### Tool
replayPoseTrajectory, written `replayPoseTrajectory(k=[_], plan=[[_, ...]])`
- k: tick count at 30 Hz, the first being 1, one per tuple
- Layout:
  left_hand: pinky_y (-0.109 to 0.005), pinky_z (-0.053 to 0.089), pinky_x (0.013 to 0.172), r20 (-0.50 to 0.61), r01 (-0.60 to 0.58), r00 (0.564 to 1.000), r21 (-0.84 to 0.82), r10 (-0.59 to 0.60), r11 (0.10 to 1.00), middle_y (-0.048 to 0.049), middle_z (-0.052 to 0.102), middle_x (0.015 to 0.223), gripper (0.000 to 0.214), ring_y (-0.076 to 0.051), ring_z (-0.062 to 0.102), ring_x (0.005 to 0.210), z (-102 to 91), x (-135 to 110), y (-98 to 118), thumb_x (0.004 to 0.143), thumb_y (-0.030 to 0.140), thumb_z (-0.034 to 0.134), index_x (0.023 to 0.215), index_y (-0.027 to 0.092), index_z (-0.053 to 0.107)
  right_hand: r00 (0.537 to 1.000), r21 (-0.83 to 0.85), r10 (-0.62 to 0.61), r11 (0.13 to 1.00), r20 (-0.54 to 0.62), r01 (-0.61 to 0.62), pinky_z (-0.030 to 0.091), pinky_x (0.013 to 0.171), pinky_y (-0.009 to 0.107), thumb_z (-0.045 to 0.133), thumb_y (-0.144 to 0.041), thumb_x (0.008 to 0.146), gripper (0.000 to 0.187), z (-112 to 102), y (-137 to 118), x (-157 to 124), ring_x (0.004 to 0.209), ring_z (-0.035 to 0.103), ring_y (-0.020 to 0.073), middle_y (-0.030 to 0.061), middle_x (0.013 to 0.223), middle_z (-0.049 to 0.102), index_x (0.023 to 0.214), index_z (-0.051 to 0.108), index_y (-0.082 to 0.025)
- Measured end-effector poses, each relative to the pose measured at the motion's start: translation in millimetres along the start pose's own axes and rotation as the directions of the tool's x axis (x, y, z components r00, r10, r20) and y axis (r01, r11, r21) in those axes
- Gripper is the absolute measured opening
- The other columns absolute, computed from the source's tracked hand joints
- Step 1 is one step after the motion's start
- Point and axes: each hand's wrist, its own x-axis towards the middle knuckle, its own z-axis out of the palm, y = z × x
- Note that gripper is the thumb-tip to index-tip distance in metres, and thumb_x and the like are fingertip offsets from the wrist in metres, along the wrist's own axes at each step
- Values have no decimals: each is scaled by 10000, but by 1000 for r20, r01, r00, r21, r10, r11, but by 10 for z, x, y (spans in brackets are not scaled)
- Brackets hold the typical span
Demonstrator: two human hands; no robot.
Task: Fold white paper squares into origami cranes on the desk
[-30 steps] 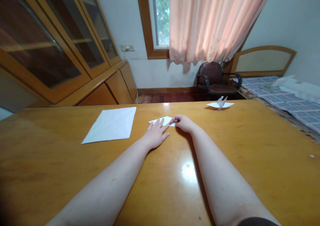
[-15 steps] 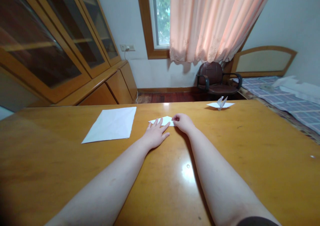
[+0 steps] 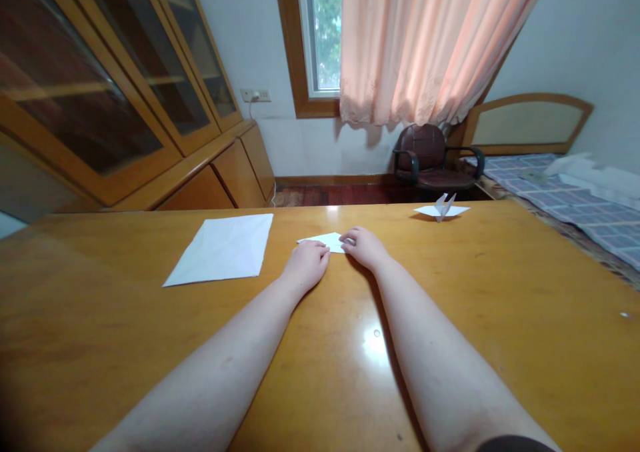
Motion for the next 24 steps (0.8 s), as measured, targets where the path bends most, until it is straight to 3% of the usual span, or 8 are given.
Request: replayPoseTrajectory(k=[6, 10, 13, 18, 21, 24], plan=[[-381, 441, 882, 58, 1, 998, 118, -8, 993, -124, 639, 1038, 317, -266, 558, 1003, -60, -61, 130, 874, 320, 479, 1062, 139, 657, 1000, 9, -5, 1000, -16, 6, 438, 834, 283, 622, -243, 789, 158, 19, 4, 3, 895, 599, 177, 63, 993, 638, 914, 710, -206], [-412, 406, 921, 108, -31, 994, 149, 15, 988, -117, 642, 1018, 335, -274, 564, 1002, -69, -85, 169, 884, 339, 464, 1131, 162, 606, 1000, 15, -7, 1000, -24, 8, 439, 829, 282, 609, -254, 801, 156, 23, 1, 9, 892, 602, 179, 69, 974, 648, 905, 710, -197], [-413, 381, 957, 107, -32, 994, 135, 17, 990, -121, 616, 1119, 369, -274, 550, 1047, -36, -82, 143, 875, 354, 483, 1183, 167, 565, 999, 9, 15, 1000, -43, -14, 443, 794, 282, 611, -253, 794, 178, 30, 9, 18, 873, 601, 183, 73, 957, 663, 929, 705, -187], [-415, 395, 939, 56, 96, 993, 92, -101, 991, -135, 572, 1183, 399, -279, 514, 1110, -2, -53, 67, 879, 447, 460, 1143, 164, 556, 992, 111, 125, 986, -33, -120, 440, 677, 263, 608, -254, 793, 246, 51, -4, 13, 728, 594, 153, 42, 862, 687, 1023, 677, -200], [-432, 390, 935, 28, 177, 983, 87, -180, 980, -124, 588, 1126, 377, -279, 517, 1096, -18, -39, 28, 898, 466, 406, 1079, 184, 579, 995, 162, 95, 982, 32, -99, 441, 681, 262, 579, -261, 813, 220, 52, -38, -4, 710, 591, 145, 28, 848, 694, 996, 692, -217], [-434, 359, 976, 23, 212, 977, 60, -214, 975, -123, 585, 1150, 375, -278, 496, 1134, -27, -34, 11, 875, 477, 458, 1085, 187, 570, 996, 140, 54, 988, 67, -63, 446, 687, 264, 581, -251, 806, 178, 54, -45, -8, 712, 589, 145, 27, 832, 684, 917, 717, -222]])
